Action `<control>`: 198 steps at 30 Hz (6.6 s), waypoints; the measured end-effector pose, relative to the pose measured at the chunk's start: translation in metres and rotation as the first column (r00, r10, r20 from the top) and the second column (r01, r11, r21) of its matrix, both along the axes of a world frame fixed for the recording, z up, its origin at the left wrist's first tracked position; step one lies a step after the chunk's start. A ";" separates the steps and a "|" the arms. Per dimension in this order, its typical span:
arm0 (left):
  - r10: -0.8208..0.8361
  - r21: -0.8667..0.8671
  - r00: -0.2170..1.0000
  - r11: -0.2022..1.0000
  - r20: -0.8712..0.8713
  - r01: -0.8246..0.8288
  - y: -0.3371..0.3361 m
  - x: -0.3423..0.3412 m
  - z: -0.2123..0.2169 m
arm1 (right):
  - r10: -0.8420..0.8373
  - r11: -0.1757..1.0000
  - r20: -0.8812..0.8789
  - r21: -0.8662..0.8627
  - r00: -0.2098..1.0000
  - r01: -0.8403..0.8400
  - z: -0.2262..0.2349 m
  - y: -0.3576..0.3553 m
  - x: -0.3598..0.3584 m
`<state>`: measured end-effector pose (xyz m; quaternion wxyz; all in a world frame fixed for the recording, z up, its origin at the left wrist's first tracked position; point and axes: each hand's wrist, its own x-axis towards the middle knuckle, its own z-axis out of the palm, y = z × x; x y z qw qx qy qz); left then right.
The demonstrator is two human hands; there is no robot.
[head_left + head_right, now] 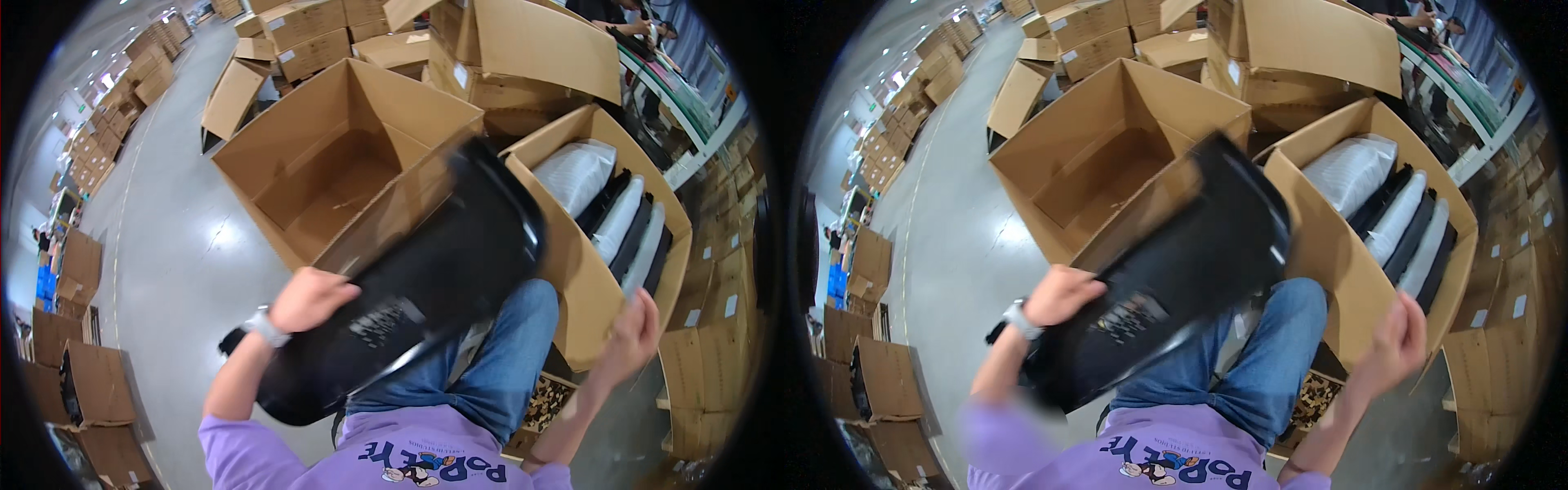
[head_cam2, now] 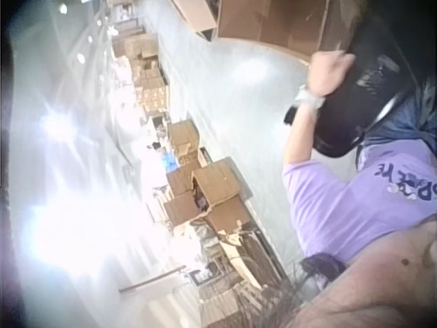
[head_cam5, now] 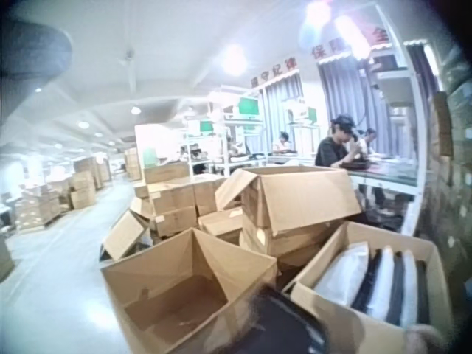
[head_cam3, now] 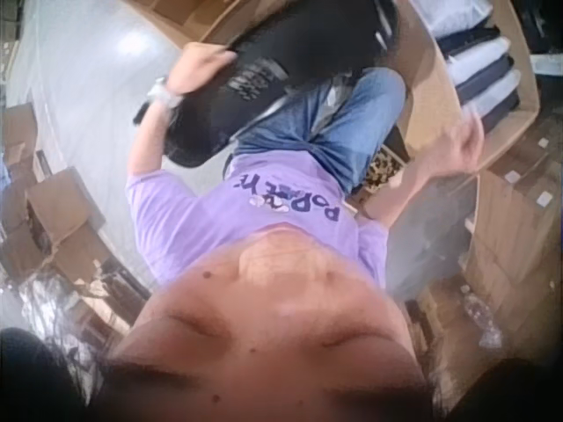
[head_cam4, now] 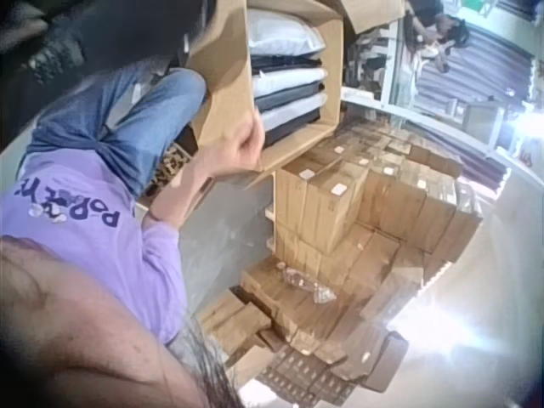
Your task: The person retrieves plastic parts and adhesive pads, peels the backing off the pads by hand to attach them onto the plastic parts, and places the assembled parts into a cardboard box.
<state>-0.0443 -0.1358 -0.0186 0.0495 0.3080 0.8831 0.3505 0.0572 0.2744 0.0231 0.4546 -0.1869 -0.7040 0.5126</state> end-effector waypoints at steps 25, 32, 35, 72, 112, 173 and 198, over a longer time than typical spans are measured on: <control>0.702 0.291 0.466 0.364 0.538 -0.885 -0.182 -0.046 0.001 | 0.446 -0.112 0.709 0.650 0.546 -0.752 -0.084 -0.246 -0.133; 0.671 -0.006 0.330 0.446 0.664 -0.895 -0.122 -0.136 -0.088 | 0.807 0.215 0.476 0.313 0.349 -0.925 -0.085 -0.200 -0.102; 0.635 -0.050 0.172 0.315 0.753 -0.948 -0.113 -0.173 -0.155 | 0.821 0.334 0.454 0.109 0.346 -0.936 -0.089 -0.166 -0.086; -0.050 -0.382 0.972 0.914 0.229 0.137 0.098 -0.331 -0.263 | 0.635 0.383 0.032 -0.881 0.772 -0.278 -0.125 -0.002 -0.048; -0.454 0.268 0.888 0.848 -0.074 0.456 0.325 -0.050 -0.100 | 0.422 0.898 0.524 -0.357 0.740 -0.259 -0.069 0.340 -0.141; -0.130 0.531 0.937 0.845 0.325 -0.066 0.223 0.048 0.000 | 0.616 0.411 -0.185 -0.753 0.766 -0.513 -0.046 -0.063 -0.001; -0.203 0.625 0.903 0.776 0.380 -0.088 0.227 0.051 -0.010 | 0.481 0.087 -0.423 -0.848 0.768 -0.522 -0.057 -0.067 0.007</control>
